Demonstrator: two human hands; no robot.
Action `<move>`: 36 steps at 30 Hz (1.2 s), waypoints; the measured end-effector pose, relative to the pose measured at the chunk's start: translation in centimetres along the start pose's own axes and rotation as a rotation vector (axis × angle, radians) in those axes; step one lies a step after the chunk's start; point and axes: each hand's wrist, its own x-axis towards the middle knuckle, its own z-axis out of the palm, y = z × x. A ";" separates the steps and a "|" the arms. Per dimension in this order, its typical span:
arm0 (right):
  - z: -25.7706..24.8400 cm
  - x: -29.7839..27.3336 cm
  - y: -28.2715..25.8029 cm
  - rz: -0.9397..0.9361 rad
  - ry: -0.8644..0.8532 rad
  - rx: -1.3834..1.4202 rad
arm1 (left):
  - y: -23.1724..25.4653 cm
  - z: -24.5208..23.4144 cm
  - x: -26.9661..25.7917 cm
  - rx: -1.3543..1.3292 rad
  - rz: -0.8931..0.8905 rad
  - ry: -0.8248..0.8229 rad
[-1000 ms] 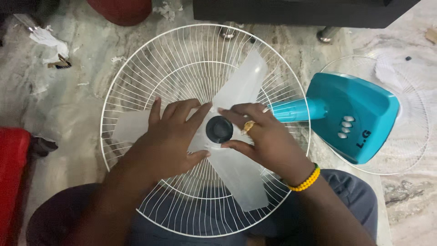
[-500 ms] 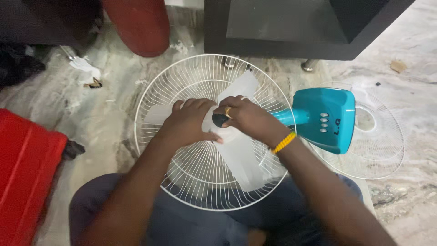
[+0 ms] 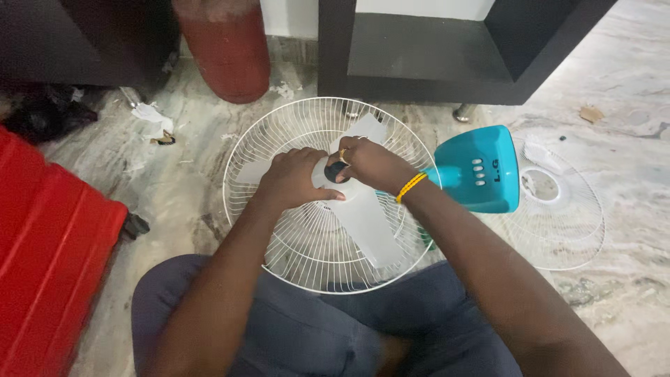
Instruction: The person sits on the floor and disassembles a small electric fan. They remove the front grill, unscrew the central hub to detach the fan blades, and then remove the rear grill, leaving the components separated on the floor.
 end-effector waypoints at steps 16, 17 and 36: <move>0.2 -1.2 -3.4 0.159 0.039 -0.248 | 0.3 0.2 -0.3 -0.012 0.012 0.009; -0.4 -1.2 -3.5 0.152 0.029 -0.244 | 0.3 0.1 -0.4 -0.030 0.043 0.040; -1.8 0.8 -1.7 0.028 -0.058 -0.151 | 1.1 -1.0 -0.6 -0.046 -0.027 -0.047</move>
